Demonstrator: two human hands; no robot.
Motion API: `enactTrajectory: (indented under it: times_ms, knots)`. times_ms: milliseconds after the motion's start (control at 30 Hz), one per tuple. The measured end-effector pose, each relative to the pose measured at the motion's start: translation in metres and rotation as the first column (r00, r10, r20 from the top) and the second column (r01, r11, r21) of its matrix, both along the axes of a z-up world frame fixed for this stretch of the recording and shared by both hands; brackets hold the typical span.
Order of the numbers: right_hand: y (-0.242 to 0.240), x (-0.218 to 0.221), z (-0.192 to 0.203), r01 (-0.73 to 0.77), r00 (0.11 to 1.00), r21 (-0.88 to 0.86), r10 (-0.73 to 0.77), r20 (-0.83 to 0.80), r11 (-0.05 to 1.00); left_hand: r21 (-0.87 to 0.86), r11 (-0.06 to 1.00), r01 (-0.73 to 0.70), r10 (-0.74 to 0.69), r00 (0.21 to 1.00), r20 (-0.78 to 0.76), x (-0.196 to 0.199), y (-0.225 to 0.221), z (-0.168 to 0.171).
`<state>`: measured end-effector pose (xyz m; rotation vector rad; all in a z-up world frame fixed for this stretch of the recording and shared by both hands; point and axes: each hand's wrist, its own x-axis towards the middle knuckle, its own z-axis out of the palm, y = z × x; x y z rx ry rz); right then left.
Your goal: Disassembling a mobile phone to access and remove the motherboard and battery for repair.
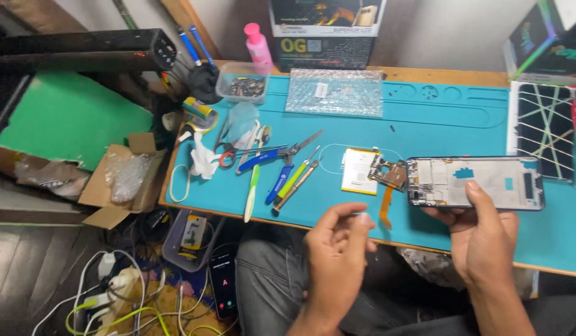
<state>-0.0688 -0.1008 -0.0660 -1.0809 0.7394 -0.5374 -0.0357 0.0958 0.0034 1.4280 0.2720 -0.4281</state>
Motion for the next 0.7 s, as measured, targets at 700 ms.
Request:
enactTrajectory:
  times_ms: [700]
  knots:
    - [-0.053, 0.022, 0.003, 0.37, 0.929, -0.16, -0.369, 0.035, 0.915, 0.603, 0.766, -0.222, -0.293, 0.715, 0.635, 0.094, 0.002, -0.015]
